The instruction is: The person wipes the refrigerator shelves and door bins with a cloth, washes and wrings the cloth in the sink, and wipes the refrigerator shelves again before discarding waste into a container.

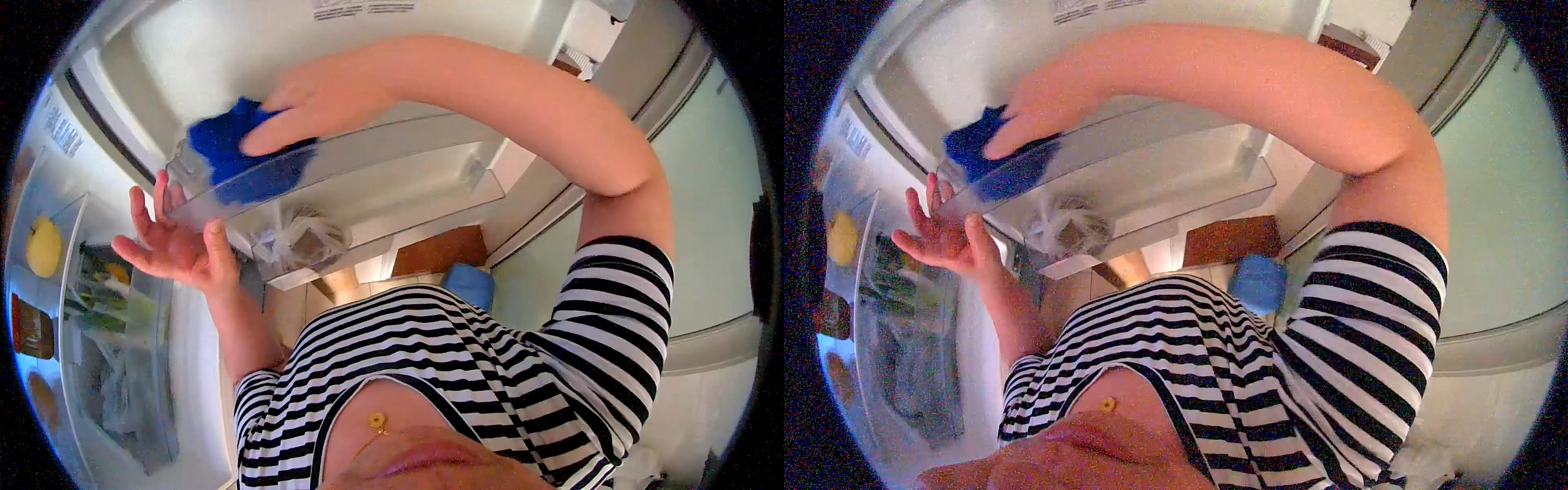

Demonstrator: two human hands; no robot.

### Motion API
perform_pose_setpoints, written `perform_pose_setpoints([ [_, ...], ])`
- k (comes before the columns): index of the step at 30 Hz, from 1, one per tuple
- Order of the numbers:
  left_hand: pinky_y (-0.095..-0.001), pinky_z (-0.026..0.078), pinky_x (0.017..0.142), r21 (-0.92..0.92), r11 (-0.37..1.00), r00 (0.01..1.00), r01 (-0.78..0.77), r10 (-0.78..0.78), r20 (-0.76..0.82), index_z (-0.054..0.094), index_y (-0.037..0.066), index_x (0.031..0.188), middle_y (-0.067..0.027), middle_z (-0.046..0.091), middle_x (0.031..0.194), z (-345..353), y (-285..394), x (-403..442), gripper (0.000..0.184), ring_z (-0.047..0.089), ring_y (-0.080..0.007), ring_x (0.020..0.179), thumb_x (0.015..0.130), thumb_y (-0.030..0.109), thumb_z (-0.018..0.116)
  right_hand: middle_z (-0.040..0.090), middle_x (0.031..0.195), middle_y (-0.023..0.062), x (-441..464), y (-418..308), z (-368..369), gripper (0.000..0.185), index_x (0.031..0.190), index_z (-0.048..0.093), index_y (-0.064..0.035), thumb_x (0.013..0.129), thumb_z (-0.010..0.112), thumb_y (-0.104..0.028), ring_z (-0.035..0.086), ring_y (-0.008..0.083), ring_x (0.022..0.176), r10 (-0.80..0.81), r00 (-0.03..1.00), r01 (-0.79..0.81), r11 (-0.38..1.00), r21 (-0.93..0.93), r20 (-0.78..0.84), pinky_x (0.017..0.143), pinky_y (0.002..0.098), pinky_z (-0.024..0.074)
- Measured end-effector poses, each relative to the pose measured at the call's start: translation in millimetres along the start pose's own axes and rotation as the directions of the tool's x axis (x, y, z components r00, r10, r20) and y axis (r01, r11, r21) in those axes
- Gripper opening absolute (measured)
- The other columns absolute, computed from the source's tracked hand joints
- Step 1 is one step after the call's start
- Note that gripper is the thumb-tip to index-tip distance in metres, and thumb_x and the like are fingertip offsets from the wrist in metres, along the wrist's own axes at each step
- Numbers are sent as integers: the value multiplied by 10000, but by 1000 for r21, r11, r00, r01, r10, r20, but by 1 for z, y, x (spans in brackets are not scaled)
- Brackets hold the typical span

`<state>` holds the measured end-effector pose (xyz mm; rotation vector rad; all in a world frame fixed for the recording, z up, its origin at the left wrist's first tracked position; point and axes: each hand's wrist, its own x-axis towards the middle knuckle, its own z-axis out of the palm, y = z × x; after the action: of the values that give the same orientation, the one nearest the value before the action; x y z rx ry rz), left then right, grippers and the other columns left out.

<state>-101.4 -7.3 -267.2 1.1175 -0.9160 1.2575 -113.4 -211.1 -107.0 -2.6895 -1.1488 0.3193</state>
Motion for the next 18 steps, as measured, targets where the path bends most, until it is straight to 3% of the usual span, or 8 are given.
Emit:
perform_pose_setpoints([
  [2,-475,390,979,17,1000,1000,-9,9,12,33,251,1422,-207,267,1377,0,0,0,968,451,-381,1163,749,85,708,611,851,173,-34,22,3,512,961,588,47,874,488,-447,549,253,769,-73,987,89,990,108,-146,719,355,432],
  [4,-468,394,973,42,999,1000,-7,6,26,40,249,1422,-206,269,1377,-4,1,2,952,443,-385,1171,756,76,697,615,840,158,-58,47,-1,461,966,591,30,872,507,-413,550,247,750,108,985,-115,992,-46,-133,706,352,434],
  [7,-462,389,971,47,998,998,-43,41,43,43,236,1423,-208,281,1371,-3,4,2,929,435,-388,1179,768,67,680,621,859,148,-94,43,-7,424,997,596,-4,866,527,-401,553,232,725,152,954,-222,939,-264,-259,689,338,442],
  [10,-460,376,977,31,999,999,-30,29,27,40,224,1425,-211,290,1367,-1,5,2,911,424,-387,1190,781,64,663,613,838,145,-131,64,-24,322,993,615,-51,819,617,-322,567,278,706,-76,725,-148,953,-263,-685,658,365,451],
  [14,-468,364,985,66,998,1000,-17,17,11,44,217,1425,-216,303,1361,4,11,-1,895,416,-389,1193,789,62,654,616,839,151,-173,64,-34,292,955,606,-15,790,647,-253,586,318,755,-152,706,-393,729,-561,-692,680,398,465],
  [15,-473,361,987,85,996,1000,-23,23,3,46,211,1425,-218,310,1358,5,10,-2,883,410,-390,1196,795,66,648,619,852,163,-175,73,-25,298,936,601,-8,797,626,-270,591,335,779,161,799,-535,631,-561,-580,693,414,470],
  [16,-477,357,989,104,994,1000,-28,28,-4,48,204,1426,-221,316,1354,7,10,-3,872,405,-391,1200,801,70,642,622,866,174,-175,77,-20,308,918,596,-1,804,605,-287,596,352,803,473,768,-637,495,-591,-432,707,429,475],
  [18,-476,353,993,110,993,999,-38,39,-10,46,195,1426,-222,321,1351,8,10,-4,859,398,-388,1205,810,74,631,619,877,187,-155,60,-13,337,921,585,2,829,560,-322,590,369,816,570,717,-680,447,-581,-401,725,440,471],
])
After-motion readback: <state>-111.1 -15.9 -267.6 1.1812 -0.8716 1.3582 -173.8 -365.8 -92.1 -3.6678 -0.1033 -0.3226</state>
